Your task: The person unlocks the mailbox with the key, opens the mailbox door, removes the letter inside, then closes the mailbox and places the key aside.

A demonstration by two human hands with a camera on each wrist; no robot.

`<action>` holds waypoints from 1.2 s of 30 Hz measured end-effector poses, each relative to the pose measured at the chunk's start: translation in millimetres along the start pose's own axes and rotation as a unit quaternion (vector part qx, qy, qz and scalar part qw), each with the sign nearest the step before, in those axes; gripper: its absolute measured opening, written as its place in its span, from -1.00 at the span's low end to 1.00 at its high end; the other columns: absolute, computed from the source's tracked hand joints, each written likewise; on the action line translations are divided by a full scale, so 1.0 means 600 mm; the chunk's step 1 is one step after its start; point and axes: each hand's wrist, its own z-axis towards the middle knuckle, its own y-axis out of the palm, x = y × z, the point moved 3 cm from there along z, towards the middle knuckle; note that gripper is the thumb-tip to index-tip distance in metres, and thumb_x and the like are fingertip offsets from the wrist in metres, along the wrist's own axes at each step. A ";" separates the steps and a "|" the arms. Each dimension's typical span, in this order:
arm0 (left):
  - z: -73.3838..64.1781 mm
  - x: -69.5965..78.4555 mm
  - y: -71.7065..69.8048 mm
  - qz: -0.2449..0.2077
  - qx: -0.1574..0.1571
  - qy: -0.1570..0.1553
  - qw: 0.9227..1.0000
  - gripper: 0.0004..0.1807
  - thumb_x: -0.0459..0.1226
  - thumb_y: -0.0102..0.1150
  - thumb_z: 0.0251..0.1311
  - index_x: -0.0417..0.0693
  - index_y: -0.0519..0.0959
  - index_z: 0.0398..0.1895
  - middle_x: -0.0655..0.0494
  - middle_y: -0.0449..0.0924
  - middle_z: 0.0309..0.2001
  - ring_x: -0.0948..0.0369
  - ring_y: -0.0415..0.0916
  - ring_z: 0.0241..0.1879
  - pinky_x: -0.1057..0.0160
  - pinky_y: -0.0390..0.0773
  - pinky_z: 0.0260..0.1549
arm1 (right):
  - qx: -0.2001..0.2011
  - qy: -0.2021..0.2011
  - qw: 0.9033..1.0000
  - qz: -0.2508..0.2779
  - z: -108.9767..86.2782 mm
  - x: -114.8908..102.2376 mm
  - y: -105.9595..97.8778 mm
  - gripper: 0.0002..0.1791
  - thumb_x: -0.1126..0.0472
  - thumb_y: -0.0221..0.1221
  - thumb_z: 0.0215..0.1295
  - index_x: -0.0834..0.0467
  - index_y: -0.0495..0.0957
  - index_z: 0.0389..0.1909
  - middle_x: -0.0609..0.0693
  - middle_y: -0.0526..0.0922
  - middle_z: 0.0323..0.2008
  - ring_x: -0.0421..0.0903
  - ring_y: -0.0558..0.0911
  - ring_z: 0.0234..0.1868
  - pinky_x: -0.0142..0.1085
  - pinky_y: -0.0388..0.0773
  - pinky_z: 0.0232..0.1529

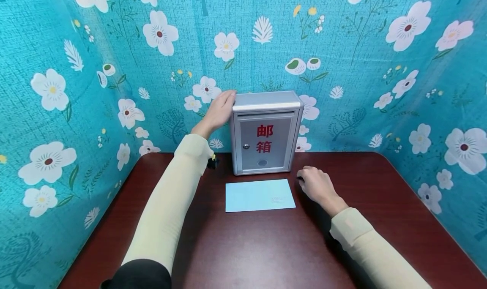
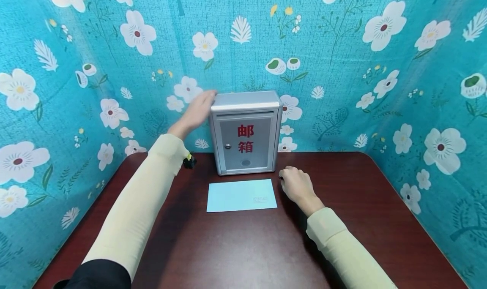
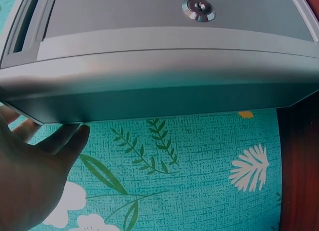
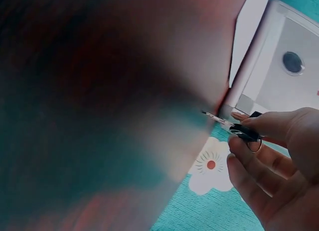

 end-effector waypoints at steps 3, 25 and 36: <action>0.000 -0.005 0.000 0.000 -0.007 -0.004 1.000 -0.35 0.04 -0.50 0.63 -0.05 0.22 0.59 0.05 0.13 0.60 0.12 -0.02 0.60 0.14 -0.04 0.55 | -0.017 0.001 1.000 0.002 0.001 0.002 0.009 -0.88 0.42 0.32 0.23 0.18 0.78 -0.29 0.03 0.61 -0.43 -0.01 0.64 -0.39 -0.06 0.66 -0.43; -0.048 -0.027 0.009 -0.045 0.026 0.007 0.999 -0.31 0.13 -0.49 0.62 0.05 0.06 0.66 0.14 0.00 0.64 0.20 -0.11 0.61 0.11 -0.05 0.56 | -0.097 0.004 0.995 -0.002 -0.006 -0.001 0.016 -0.74 0.21 0.41 0.24 0.21 0.70 -0.09 0.08 0.60 -0.30 -0.06 0.54 -0.42 -0.09 0.62 -0.45; -0.094 -0.047 0.019 0.017 0.013 0.029 0.999 -0.33 0.09 -0.36 0.63 0.04 0.03 0.66 0.11 0.02 0.63 0.12 0.00 0.59 -0.07 0.12 0.50 | -0.022 -0.002 0.999 -0.037 -0.013 0.015 -0.047 -0.63 0.16 0.35 0.30 0.26 0.67 0.05 0.23 0.64 -0.09 0.07 0.66 -0.35 -0.02 0.66 -0.48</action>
